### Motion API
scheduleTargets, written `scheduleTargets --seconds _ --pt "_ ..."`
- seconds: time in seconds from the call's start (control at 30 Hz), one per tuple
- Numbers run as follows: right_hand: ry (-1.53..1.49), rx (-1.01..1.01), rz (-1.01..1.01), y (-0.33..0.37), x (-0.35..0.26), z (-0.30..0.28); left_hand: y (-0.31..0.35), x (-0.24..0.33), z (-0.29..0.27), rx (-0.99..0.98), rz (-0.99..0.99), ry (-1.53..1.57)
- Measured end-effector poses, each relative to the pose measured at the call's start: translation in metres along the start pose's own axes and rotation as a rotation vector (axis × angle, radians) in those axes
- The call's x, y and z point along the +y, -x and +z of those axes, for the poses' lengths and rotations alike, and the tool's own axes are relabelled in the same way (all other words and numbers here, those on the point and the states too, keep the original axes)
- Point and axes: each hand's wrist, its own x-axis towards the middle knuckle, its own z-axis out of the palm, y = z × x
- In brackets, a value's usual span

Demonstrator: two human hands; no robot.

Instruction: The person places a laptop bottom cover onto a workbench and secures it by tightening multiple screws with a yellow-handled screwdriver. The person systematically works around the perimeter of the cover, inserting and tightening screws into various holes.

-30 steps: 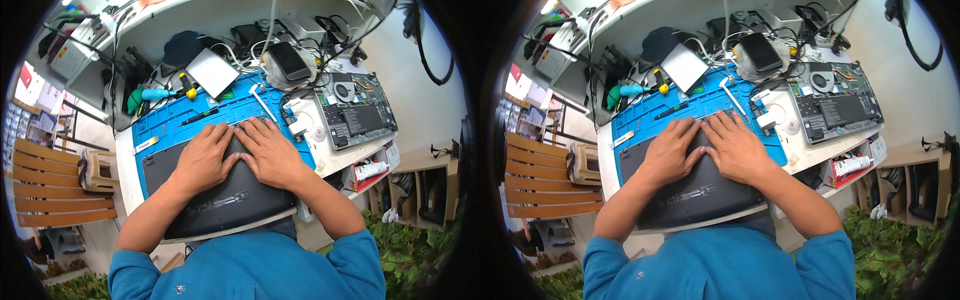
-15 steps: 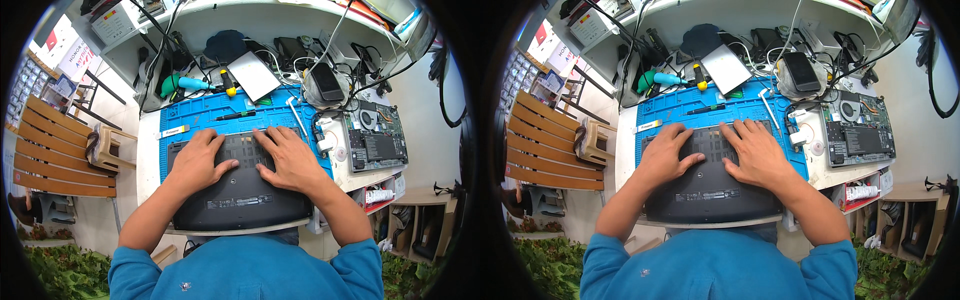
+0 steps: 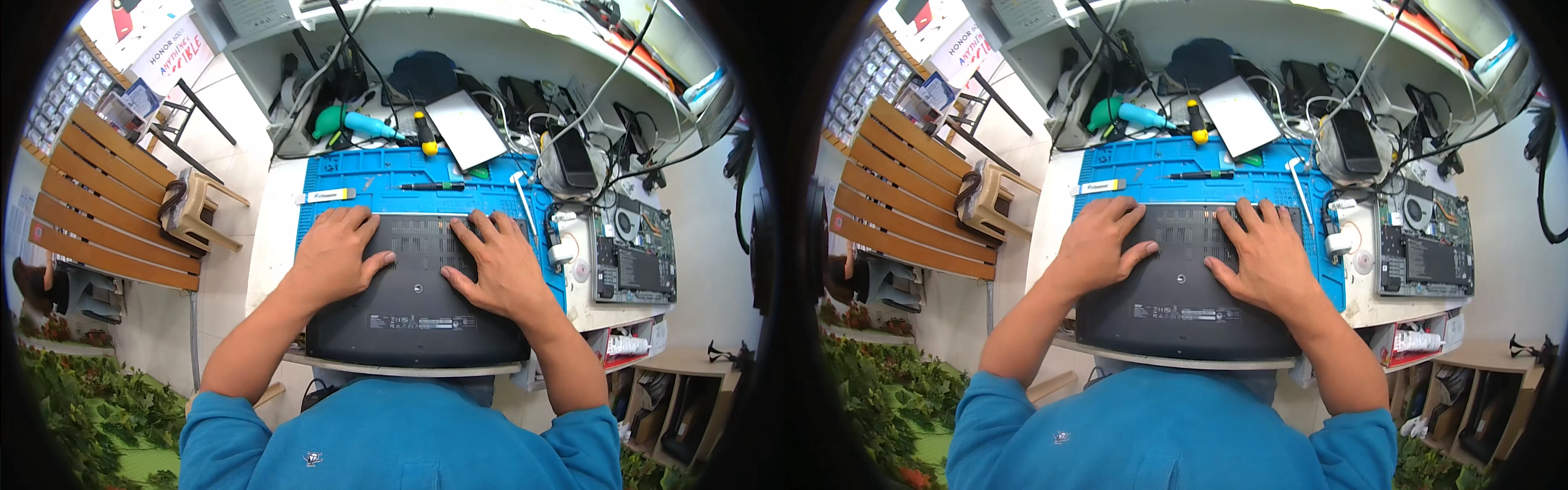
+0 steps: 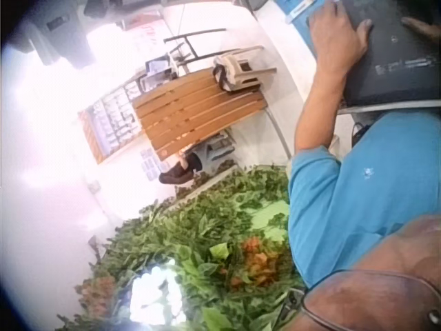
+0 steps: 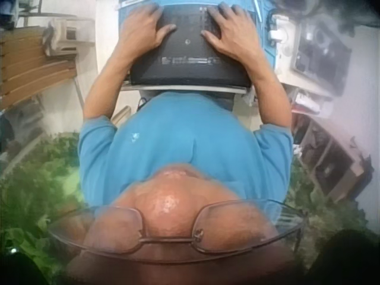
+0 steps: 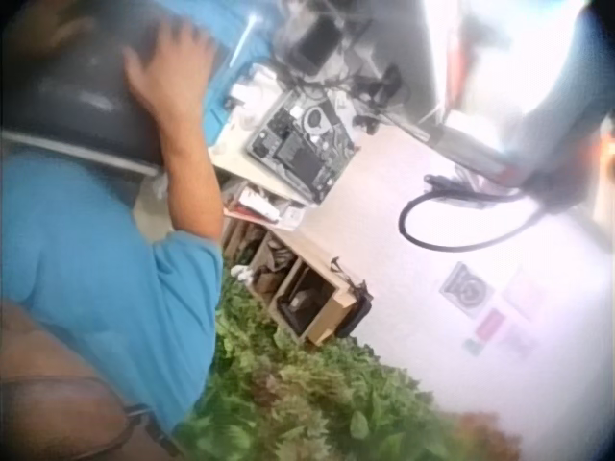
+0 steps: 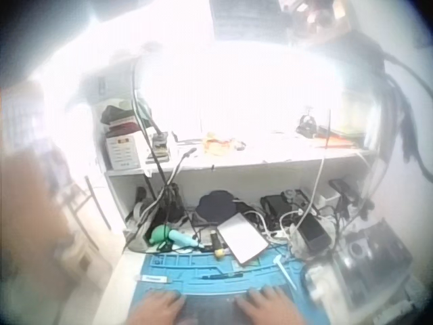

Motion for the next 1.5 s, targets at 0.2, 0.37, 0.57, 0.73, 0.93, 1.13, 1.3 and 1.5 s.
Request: scheduleTargets --seconds 0.2,0.37,0.57,0.73,0.93,1.13,1.3,1.5 --pt "0.032 0.023 -0.007 0.009 -0.002 0.012 0.027 -0.032 0.003 0.101 -0.069 -0.021" --pt "0.091 0.05 0.022 0.023 -0.001 0.028 -0.005 -0.026 -0.017 -0.067 -0.097 -0.056" --pt "0.088 0.048 0.132 0.031 -0.011 0.042 -0.123 -0.004 0.031 0.208 0.256 0.076" --pt "0.05 0.069 0.137 0.054 -0.023 0.037 -0.143 0.008 0.043 0.049 0.244 0.025" --pt "-0.085 0.045 0.167 0.089 -0.029 0.017 -0.132 0.006 0.045 0.082 0.312 0.094" --pt "-0.099 0.055 0.218 0.118 -0.038 0.022 -0.151 -0.02 0.026 0.284 0.174 0.187" --pt "-0.106 0.125 0.201 0.119 -0.04 0.028 -0.196 -0.04 0.034 0.266 0.352 -0.087" --pt "-0.133 0.151 0.215 0.121 -0.038 0.028 -0.213 -0.042 0.025 0.111 0.457 -0.266"
